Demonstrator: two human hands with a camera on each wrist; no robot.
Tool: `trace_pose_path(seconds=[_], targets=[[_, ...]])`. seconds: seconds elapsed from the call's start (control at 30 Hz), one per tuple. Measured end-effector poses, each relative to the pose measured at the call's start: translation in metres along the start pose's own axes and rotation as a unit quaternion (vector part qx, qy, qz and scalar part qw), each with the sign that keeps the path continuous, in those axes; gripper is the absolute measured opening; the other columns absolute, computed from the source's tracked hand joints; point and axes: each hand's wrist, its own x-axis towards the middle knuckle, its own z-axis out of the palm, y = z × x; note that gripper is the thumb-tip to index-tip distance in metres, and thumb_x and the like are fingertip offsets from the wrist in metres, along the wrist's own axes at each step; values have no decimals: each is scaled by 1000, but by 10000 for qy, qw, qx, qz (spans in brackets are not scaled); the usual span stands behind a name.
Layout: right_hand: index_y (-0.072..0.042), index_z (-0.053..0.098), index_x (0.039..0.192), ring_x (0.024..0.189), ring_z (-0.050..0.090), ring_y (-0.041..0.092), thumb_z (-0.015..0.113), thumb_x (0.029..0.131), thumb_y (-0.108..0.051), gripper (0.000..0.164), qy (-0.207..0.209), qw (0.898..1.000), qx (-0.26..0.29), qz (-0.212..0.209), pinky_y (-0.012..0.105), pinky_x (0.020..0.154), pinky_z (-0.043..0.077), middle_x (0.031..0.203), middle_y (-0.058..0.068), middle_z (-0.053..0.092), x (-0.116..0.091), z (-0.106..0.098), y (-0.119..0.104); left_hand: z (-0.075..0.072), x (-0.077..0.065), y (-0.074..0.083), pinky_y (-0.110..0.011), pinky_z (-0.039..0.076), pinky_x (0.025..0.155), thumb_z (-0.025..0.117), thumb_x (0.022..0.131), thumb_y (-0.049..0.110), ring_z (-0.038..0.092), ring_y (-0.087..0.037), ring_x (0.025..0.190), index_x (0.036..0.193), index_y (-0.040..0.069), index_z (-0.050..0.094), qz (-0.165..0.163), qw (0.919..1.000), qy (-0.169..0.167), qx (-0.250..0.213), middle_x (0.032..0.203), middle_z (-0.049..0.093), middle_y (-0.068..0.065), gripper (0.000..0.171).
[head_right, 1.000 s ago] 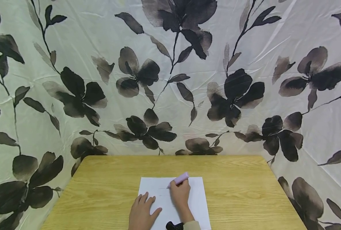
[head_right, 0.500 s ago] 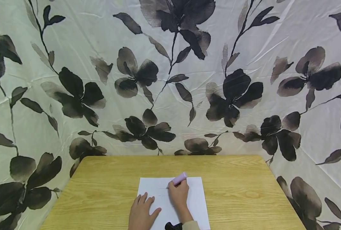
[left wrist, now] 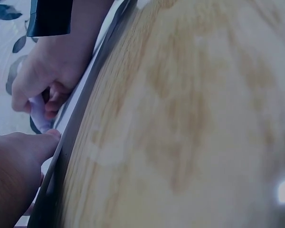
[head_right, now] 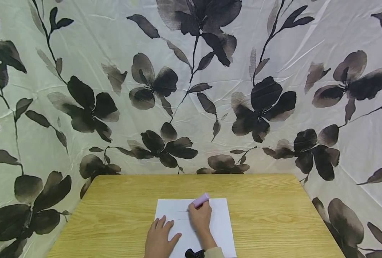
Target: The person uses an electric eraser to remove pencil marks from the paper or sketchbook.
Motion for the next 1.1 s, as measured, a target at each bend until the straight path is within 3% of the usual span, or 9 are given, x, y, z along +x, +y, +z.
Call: trace_pose_path(seconds=[0.3,0.43,0.63,1.1], targets=[[-2,53,86,45,51,11,65,78,-3,14,236,9953,878,333,24,41,43,56,2,55,4,-5,-1,-3,0,3,-55,38,103,69,81,56,47,-43,122,113,13,70,-10,9999,29,124,127,58,-19,54],[-2,55,86,52,50,10,66,75,-3,16,357,9965,723,217,23,46,42,62,1,55,4,-5,-1,-5,0,5,-54,38,103,69,82,54,47,-42,122,114,12,69,53,9999,82,102,126,58,-20,53],[-5,54,84,58,46,12,69,72,-4,19,254,9995,181,-3,24,49,39,64,-2,51,1,-2,2,-10,-1,6,-56,38,102,69,82,53,46,-44,123,115,11,68,23,9999,-139,-8,127,57,-21,53],[-5,53,86,58,47,13,70,73,-4,21,172,9997,137,-137,25,49,40,64,-1,51,2,0,5,-17,1,4,-54,38,102,70,81,51,51,-42,118,111,9,69,412,9991,18,111,121,60,-21,52]])
